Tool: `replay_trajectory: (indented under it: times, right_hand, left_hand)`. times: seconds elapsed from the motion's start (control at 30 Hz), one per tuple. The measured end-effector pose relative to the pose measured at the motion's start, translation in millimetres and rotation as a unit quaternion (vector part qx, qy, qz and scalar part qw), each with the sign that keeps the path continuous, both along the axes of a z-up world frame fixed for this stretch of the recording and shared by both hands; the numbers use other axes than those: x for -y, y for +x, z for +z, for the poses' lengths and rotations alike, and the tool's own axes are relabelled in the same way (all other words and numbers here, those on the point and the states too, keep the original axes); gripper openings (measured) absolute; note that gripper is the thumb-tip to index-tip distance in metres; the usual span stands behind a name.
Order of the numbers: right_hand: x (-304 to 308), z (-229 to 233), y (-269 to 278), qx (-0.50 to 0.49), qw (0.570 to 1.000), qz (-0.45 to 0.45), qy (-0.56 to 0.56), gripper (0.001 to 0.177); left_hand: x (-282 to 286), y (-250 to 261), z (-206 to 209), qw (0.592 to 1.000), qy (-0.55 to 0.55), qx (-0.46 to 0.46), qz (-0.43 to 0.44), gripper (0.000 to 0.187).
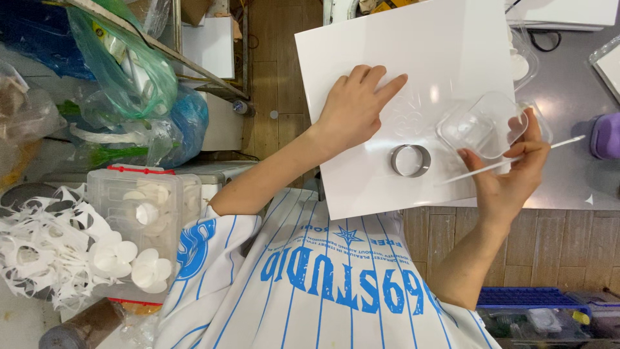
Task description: The person repeatedly picks up small white circular cotton pads and places them inside a metal ring on a white board. They use a thin white stick to adjust the pads within the ring. The person continues this process for multiple pads throughout the clip.
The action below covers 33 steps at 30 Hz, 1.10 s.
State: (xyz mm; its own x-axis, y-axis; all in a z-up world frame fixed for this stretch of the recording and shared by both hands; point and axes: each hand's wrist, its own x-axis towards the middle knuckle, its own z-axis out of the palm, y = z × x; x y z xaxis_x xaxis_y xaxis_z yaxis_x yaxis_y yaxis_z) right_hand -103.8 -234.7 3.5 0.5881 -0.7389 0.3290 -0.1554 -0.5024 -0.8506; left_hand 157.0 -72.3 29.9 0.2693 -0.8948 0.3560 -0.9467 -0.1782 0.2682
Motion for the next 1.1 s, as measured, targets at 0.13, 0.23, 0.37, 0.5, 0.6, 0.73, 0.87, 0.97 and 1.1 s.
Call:
replay_trajectory:
  times: [0.13, 0.23, 0.37, 0.5, 0.6, 0.73, 0.87, 0.97, 1.1]
  right_hand:
    - [10, -9, 26, 0.005, 1.000, -0.017, 0.003, 0.063]
    - [16, -12, 39, -0.007, 1.000, -0.018, -0.004, 0.063]
    - [17, -14, 39, 0.053, 0.998, 0.013, -0.024, 0.060]
    - [7, -15, 22, 0.123, 0.992, -0.040, -0.008, 0.061]
    - [-4, -15, 2, 0.145, 0.984, -0.100, 0.020, 0.075]
    - [-21, -23, -11, 0.153, 0.981, -0.114, -0.023, 0.078]
    - [-34, -27, -18, 0.152, 0.980, -0.117, -0.052, 0.075]
    - [-46, -28, -21, 0.158, 0.979, -0.115, -0.056, 0.074]
    - [-58, -23, -25, 0.208, 0.973, -0.098, -0.026, 0.064]
  left_hand:
    - [6, 3, -5, 0.999, 0.032, -0.010, 0.013, 0.048]
    - [9, 11, -5, 0.997, 0.075, -0.023, 0.021, 0.031]
    - [-3, 19, 5, 0.998, 0.019, -0.050, -0.021, 0.047]
    - [-24, 29, 12, 0.997, 0.009, -0.079, -0.019, 0.072]
    - [-28, 28, 10, 0.994, 0.022, -0.109, 0.007, 0.078]
    - [-28, 26, 5, 0.992, 0.004, -0.123, 0.011, 0.073]
    - [-31, 26, 8, 0.990, 0.016, -0.137, 0.010, 0.070]
    - [-34, 24, 17, 0.992, -0.008, -0.129, -0.004, 0.072]
    - [-45, 15, 35, 0.994, -0.042, -0.102, -0.011, 0.073]
